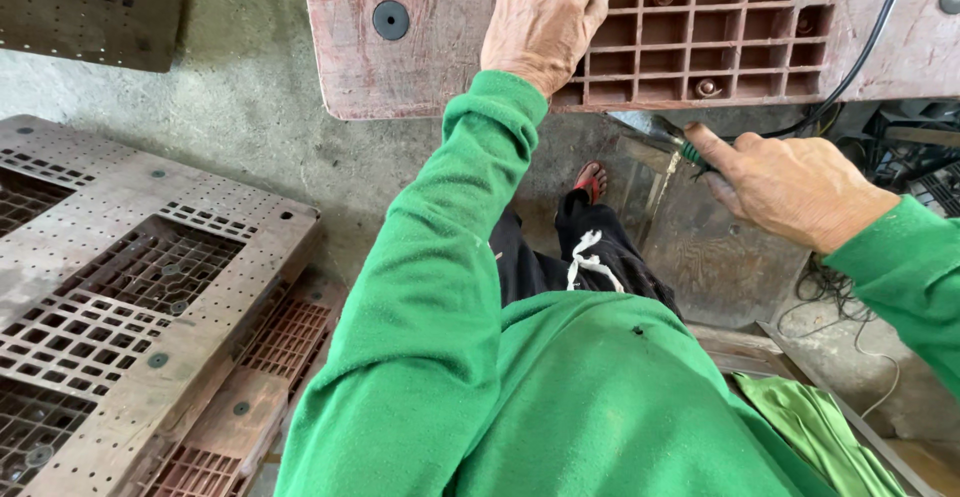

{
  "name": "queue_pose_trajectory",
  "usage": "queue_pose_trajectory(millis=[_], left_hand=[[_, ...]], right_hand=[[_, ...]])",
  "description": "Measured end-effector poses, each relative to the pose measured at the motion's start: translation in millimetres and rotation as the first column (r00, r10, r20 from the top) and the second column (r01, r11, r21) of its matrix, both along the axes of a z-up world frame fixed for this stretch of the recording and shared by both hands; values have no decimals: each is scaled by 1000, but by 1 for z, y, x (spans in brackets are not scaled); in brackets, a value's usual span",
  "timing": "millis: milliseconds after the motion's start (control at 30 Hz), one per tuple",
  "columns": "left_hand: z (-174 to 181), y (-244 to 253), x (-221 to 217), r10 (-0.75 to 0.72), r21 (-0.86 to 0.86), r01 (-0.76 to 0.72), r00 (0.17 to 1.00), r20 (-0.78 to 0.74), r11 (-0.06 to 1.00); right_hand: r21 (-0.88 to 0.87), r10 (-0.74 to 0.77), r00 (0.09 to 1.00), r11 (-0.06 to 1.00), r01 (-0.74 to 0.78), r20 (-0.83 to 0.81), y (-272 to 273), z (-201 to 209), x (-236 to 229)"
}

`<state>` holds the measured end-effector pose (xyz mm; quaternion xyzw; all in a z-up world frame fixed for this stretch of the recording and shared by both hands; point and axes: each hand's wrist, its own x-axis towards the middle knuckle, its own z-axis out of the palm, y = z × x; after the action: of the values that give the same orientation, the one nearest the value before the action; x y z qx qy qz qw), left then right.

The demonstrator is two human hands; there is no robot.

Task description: The person uses a heat gun and a metal scraper to remove residue from the underside of a large plastic crate. They heat the surface and scrape away material, then flip the crate to continue scraping the top side.

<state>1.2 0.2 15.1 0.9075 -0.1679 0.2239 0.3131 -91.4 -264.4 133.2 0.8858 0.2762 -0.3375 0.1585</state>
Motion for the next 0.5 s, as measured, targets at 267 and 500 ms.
queue_pose_trajectory(millis=[267, 500], left_hand=[[6, 0, 1, 0, 39, 1, 1000, -13, 999], [0, 0, -1, -3, -14, 3, 1000, 18, 1000]], right_hand=[[-81, -83, 994, 994, 78, -64, 13, 14, 1], [-81, -270, 940, 963, 259, -208, 21, 39, 5]])
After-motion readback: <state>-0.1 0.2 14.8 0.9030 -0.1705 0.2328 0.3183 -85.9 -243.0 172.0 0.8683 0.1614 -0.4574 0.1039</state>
